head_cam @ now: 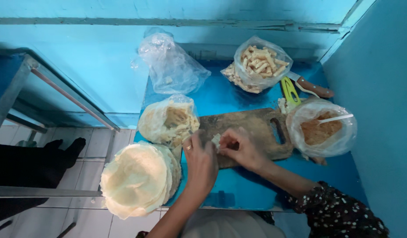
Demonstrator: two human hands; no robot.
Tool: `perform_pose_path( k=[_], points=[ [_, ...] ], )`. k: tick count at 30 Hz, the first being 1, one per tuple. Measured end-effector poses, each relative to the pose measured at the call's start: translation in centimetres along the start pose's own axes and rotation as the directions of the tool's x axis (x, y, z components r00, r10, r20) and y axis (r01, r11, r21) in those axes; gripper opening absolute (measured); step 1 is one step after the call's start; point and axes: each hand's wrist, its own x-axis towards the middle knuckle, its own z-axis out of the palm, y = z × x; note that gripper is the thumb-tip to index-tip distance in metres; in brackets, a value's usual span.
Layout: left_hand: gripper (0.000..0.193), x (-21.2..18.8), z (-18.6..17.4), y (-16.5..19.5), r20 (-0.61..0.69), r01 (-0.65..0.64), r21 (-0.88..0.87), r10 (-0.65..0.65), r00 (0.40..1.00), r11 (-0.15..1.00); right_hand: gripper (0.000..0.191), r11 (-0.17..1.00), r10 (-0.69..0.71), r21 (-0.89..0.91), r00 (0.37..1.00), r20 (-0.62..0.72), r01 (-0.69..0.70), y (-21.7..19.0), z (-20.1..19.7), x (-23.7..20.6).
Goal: The person sits at a small blue table and folds filled pastry wrappers one at a time. They take a thin wrapper, place filling from a plastic-covered bowl onto it, fold the wrapper over into a triangle, and set the folded piece aside with other completed pieces.
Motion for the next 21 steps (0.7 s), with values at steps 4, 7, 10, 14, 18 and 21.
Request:
perform_pose_path(
  k=[4,7,10,14,18,21],
  points=[
    [0.021,0.1,-0.3,0.2,-0.049,0.011,-0.042,-0.013,0.999,0.999,0.022,0.985,-0.11,-0.141,0.992,-0.064,0.1,-2.3,-0.6,-0.8],
    [0.017,-0.4,-1.1,-0.1,-0.028,-0.085,-0.023,0.084,0.996,0.996,0.021,0.859,-0.371,-0.4,0.927,-0.056,0.32,-3.3,-1.3,-1.2],
    [0.019,-0.6,-1.2,-0.5,0.0,-0.117,-0.028,0.118,0.993,0.993,0.027,0.76,-0.513,-0.471,0.858,-0.011,0.448,-3.5,-1.9,-1.4],
    [0.019,-0.1,-0.4,-0.7,0.019,-0.11,-0.029,0.11,0.994,0.994,0.035,0.777,-0.503,-0.417,0.863,0.038,0.471,-3.0,-2.2,-1.5],
    [0.012,-0.7,-0.4,-0.3,0.046,-0.038,-0.139,0.045,0.998,0.99,0.032,0.837,-0.414,-0.382,0.91,0.023,0.391,-2.4,-2.0,-1.4],
    [0.015,-0.8,-0.4,0.2,0.03,-0.001,-0.115,0.004,1.0,0.993,0.031,0.976,0.16,0.14,0.986,0.055,-0.166,-2.3,-1.5,-1.0]
  ],
)
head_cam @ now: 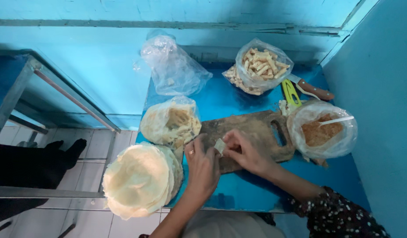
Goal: The person sits at a small blue table and folds filled pastry wrappers one at a time. They take a thin wrapper, place filling from a plastic-covered bowl onto it, fold the wrapper over into a triangle, and set the folded piece aside with other completed pieces.
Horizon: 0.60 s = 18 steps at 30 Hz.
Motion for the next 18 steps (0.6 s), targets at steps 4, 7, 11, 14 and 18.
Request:
perform_pose_path(
  k=[4,7,11,14,18],
  points=[
    [0.011,0.7,0.3,0.1,-0.015,0.027,0.036,-0.026,1.0,0.999,0.029,0.96,-0.203,-0.204,0.978,-0.047,0.19,-0.3,0.3,0.0],
    [0.012,1.0,0.4,0.1,-0.016,0.044,0.051,-0.044,0.999,0.998,0.028,0.759,-0.529,-0.452,0.849,-0.009,0.469,-0.8,-0.1,-0.6],
    [0.015,1.0,0.3,0.1,-0.06,0.087,0.02,-0.085,0.995,0.996,0.031,0.688,-0.581,-0.527,0.813,0.01,0.499,-0.8,-0.4,-1.2],
    [0.014,0.7,-0.2,0.1,-0.119,0.036,-0.018,-0.038,0.992,0.999,0.03,0.761,-0.496,-0.496,0.868,-0.027,0.419,0.2,-0.3,-0.7],
    [0.01,0.3,-0.4,-0.1,-0.061,-0.009,0.023,0.01,0.998,1.0,0.027,0.999,-0.044,-0.003,0.999,0.012,0.044,1.8,0.2,0.9]
  ],
)
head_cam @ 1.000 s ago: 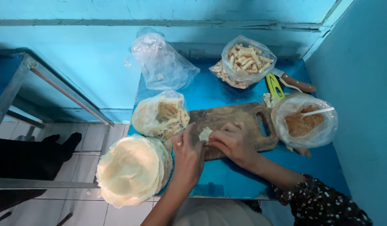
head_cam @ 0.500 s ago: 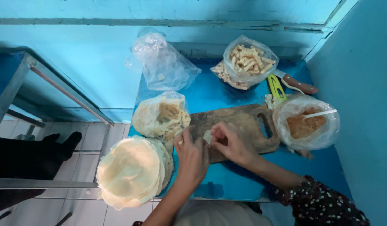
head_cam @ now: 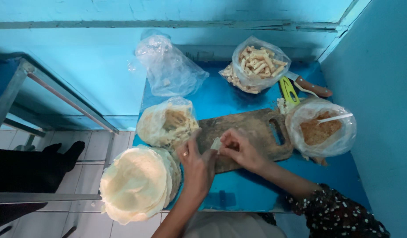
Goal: The person sits at a small blue table and folds filled pastry wrappers one at a time. They take a thin wrapper, place filling from a plastic-covered bowl onto it, fold the wrapper over into a triangle, and set the folded piece aside with other completed pieces.
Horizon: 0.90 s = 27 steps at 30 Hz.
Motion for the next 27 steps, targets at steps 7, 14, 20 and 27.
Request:
perform_pose_path(
  k=[7,14,20,27],
  points=[
    [0.017,0.9,0.8,-0.5,0.112,0.003,0.095,-0.014,0.994,0.995,0.021,0.825,-0.441,-0.434,0.892,-0.095,0.362,-0.7,-0.3,-1.1],
    [0.018,1.2,0.2,0.5,-0.039,-0.023,0.014,0.024,0.999,1.0,0.015,0.853,-0.37,-0.425,0.925,-0.087,0.302,-1.4,-0.6,-0.3],
    [0.017,1.5,0.9,-0.2,0.026,-0.035,0.125,0.032,0.999,0.992,0.021,0.93,-0.303,-0.251,0.947,-0.106,0.27,-1.1,-0.5,-0.2],
    [0.024,0.9,1.2,-0.4,-0.052,-0.005,0.081,0.01,0.999,0.997,0.019,0.719,-0.508,-0.578,0.859,-0.059,0.385,-3.0,-0.7,-0.7]
  ],
)
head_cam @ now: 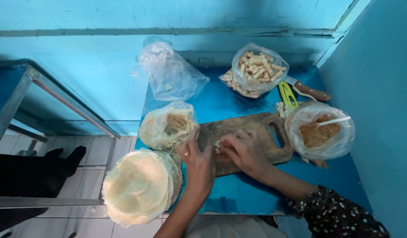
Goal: The person sits at a small blue table and folds filled pastry wrappers one at a time. They take a thin wrapper, place filling from a plastic-covered bowl onto it, fold the wrapper over into a triangle, and set the folded piece aside with other completed pieces.
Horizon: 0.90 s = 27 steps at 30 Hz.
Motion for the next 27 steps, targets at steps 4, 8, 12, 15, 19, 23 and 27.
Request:
perform_pose_path(
  k=[4,8,12,15,19,23,27],
  points=[
    [0.024,0.3,0.3,0.1,0.074,-0.095,0.191,0.082,0.994,0.977,0.015,0.996,0.079,-0.044,0.996,0.029,-0.077,-0.6,0.3,1.0],
    [0.04,0.6,0.3,0.4,0.036,-0.038,0.167,0.032,0.999,0.985,0.019,0.991,0.085,-0.108,0.995,0.051,-0.079,-1.0,1.1,1.6],
    [0.062,0.1,-1.1,0.7,-0.129,0.093,-0.011,-0.094,0.987,0.996,0.023,0.97,0.094,-0.229,0.994,0.054,-0.079,-0.7,1.6,2.5],
    [0.069,0.0,-1.8,1.3,-0.192,0.05,0.008,-0.048,0.98,0.999,0.034,0.963,0.017,-0.269,1.0,0.0,-0.016,-0.2,1.8,3.4],
    [0.066,0.0,-1.8,1.6,-0.187,0.035,0.049,-0.026,0.982,0.998,0.028,0.945,0.176,-0.293,0.981,0.077,-0.146,0.2,1.7,4.7],
    [0.066,-0.4,-1.9,1.3,-0.184,0.033,0.041,-0.025,0.983,0.999,0.029,0.972,0.221,-0.098,0.973,0.066,-0.214,1.4,-0.8,5.4],
    [0.059,-0.6,-1.8,1.0,-0.231,0.016,-0.003,-0.016,0.973,1.0,0.023,0.993,-0.087,-0.084,0.996,0.01,0.087,1.2,-2.2,2.6]
  ],
)
